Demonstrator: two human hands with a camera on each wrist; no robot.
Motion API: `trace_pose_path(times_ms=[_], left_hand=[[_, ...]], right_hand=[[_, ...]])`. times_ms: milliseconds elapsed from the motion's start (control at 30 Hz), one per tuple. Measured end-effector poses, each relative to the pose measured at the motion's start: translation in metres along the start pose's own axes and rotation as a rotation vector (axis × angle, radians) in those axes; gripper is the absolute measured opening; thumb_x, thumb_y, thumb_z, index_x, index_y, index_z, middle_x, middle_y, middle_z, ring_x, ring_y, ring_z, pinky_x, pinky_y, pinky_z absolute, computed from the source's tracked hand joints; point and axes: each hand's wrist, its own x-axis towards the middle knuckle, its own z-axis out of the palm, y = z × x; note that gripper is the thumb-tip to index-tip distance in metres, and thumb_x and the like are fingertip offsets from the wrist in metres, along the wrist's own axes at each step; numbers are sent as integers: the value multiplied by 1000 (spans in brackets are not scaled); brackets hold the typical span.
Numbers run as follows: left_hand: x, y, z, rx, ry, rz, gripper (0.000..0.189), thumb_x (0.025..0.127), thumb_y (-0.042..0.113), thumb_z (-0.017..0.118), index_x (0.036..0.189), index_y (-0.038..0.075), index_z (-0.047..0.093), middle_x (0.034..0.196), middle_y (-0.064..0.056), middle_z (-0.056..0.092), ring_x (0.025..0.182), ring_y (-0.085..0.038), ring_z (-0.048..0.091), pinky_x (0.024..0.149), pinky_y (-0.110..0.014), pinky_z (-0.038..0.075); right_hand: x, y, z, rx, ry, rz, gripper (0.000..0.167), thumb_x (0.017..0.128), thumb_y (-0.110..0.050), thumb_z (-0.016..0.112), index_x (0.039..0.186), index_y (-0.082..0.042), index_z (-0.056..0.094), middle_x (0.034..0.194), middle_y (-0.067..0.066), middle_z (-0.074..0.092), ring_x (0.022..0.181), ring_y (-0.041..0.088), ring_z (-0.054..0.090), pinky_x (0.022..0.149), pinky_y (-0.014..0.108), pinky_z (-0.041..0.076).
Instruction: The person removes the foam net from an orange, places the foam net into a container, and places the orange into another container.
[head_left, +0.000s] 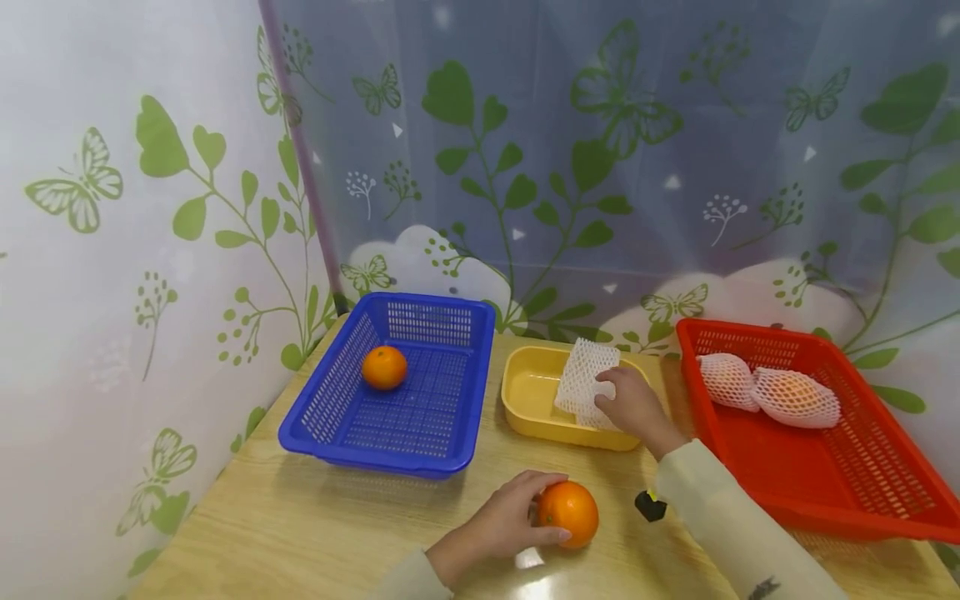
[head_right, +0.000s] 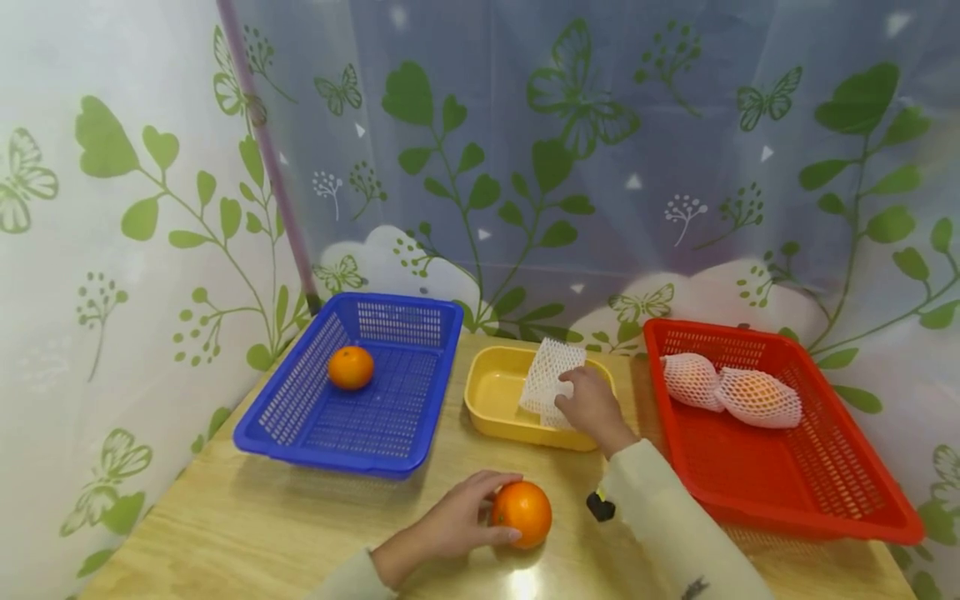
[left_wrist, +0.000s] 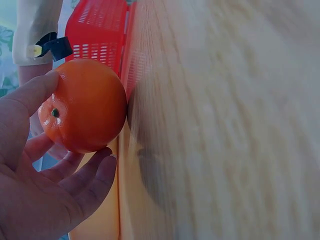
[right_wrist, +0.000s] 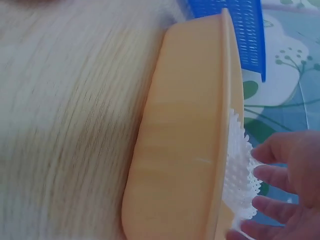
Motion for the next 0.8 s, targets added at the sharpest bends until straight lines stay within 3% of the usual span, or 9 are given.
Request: trace_pose_path(times_ms=[100, 233, 333, 433, 500, 567, 633, 733, 800], left_hand=[[-1, 0, 0, -5, 1, 7, 66, 83, 38, 77, 139, 15, 51, 128, -1, 55, 107, -10, 55, 89, -26, 48], [-1, 0, 1, -9, 4, 9, 65, 83, 37, 77, 139, 16, 52, 128, -1, 55, 107, -9, 55, 89, -26, 48], [-1, 1, 1, -18, 4, 12, 65, 83, 37, 77, 139, 16, 52, 128, -1, 55, 107, -9, 55, 89, -26, 48], [-1, 1, 1, -26, 4, 11, 65, 83, 37, 77, 139, 15, 52, 127, -1, 55, 106, -9, 55, 89, -26, 48], [-1, 1, 1, -26, 6, 6, 66, 83, 37, 77, 139, 15, 52, 127, 0, 55, 106, -9, 55, 89, -26, 48], [-1, 1, 0, -20, 10, 3, 66, 83, 37, 78, 139, 15, 52, 128, 0, 55, 106, -9, 55, 89, -26, 48], [-2, 2, 0, -18, 11, -3, 66, 82, 37, 78, 139, 16, 52, 128, 0, 55, 106, -9, 55, 89, -26, 47], [-2, 2, -1, -15, 12, -6, 65, 82, 37, 78, 139, 16, 52, 128, 0, 55, 106, -9, 55, 89, -26, 47], [-2, 2, -1, -13, 12, -6, 65, 82, 38, 78, 139, 17, 52, 128, 0, 55, 106, -9, 55, 90, -26, 47]], right_hand=[[0, -5, 2, -55, -10, -49, 37, 91, -18, 62, 119, 6, 62, 135, 33, 47, 126, 48, 41, 106, 58, 33], [4, -7, 3, 5, -35, -46, 34, 87, -6, 64, 117, 8, 62, 130, 32, 51, 118, 45, 49, 101, 55, 41], [7, -5, 2, 97, -48, 31, 36, 83, 4, 58, 118, 8, 63, 118, 28, 60, 80, 31, 60, 73, 42, 54], [9, -3, 1, 158, -56, 92, 39, 82, 7, 53, 120, 8, 62, 106, 26, 65, 48, 14, 41, 48, 29, 42], [9, -1, 0, 177, -62, 104, 40, 82, 7, 52, 121, 9, 62, 98, 25, 68, 42, 10, 30, 44, 24, 34], [10, -1, -2, 165, -63, 99, 39, 83, 5, 54, 121, 9, 62, 100, 25, 69, 42, 10, 31, 44, 25, 34], [10, -1, -4, 139, -84, 95, 38, 83, 4, 54, 120, 9, 63, 102, 25, 69, 48, 15, 43, 48, 28, 42], [8, 0, -5, 78, -140, 76, 33, 85, 2, 56, 116, 8, 65, 113, 25, 65, 76, 29, 61, 69, 40, 54], [8, 0, -6, 25, -186, 45, 29, 86, 0, 56, 112, 9, 66, 113, 25, 65, 95, 36, 62, 84, 47, 53]])
